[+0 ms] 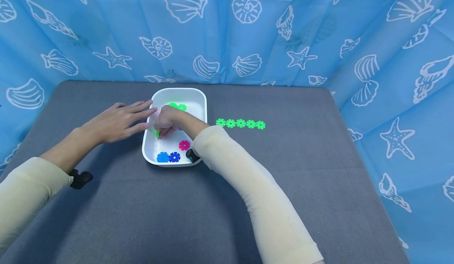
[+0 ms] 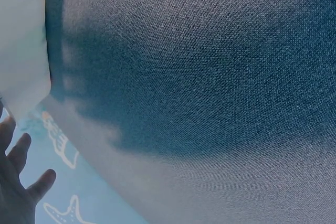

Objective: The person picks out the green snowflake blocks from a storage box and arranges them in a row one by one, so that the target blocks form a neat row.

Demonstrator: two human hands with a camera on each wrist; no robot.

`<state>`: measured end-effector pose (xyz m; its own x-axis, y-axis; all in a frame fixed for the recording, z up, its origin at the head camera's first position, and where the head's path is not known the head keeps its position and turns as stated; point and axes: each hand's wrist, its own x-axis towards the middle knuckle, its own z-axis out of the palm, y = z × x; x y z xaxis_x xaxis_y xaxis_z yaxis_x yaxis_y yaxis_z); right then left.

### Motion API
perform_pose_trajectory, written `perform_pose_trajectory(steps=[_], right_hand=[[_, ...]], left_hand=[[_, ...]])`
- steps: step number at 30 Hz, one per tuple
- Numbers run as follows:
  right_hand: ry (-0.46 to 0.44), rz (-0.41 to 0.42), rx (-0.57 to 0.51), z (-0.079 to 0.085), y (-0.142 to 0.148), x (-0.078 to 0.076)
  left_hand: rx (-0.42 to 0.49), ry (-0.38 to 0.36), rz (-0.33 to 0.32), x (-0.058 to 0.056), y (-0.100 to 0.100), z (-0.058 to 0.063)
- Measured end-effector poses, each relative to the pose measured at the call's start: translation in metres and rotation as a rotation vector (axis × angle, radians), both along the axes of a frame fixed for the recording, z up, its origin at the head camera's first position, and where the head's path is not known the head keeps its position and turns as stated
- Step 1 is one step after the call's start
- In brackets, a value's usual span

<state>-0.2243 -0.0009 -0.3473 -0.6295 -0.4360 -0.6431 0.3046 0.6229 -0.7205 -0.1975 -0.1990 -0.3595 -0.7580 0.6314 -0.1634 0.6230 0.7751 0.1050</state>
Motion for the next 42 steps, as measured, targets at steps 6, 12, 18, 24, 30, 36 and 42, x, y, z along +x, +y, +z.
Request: perform_pose_trajectory(steps=[6, 12, 18, 24, 30, 36, 42], right_hand=[[0.012, -0.004, 0.015, -0.001, 0.001, 0.001], [0.035, 0.067, 0.081, 0.003, 0.004, 0.002], [0.036, 0.149, 0.135, 0.016, 0.016, 0.005], [0.069, 0.177, 0.138, 0.035, 0.044, 0.014], [0.111, 0.160, 0.134, 0.047, 0.081, 0.020], [0.144, 0.142, 0.128, 0.052, 0.126, 0.020], [0.171, 0.065, 0.121, 0.057, 0.175, 0.018]], left_hand=[[0.005, 0.005, -0.008, 0.000, 0.001, 0.000], [0.003, 0.005, -0.001, 0.000, 0.002, 0.000], [0.001, 0.007, 0.011, 0.001, 0.003, 0.003], [-0.003, 0.002, 0.011, 0.001, 0.005, 0.002], [-0.001, 0.000, 0.015, 0.001, 0.005, 0.002], [0.007, -0.007, 0.022, 0.003, 0.004, 0.003], [0.012, -0.010, 0.026, 0.005, 0.004, 0.004]])
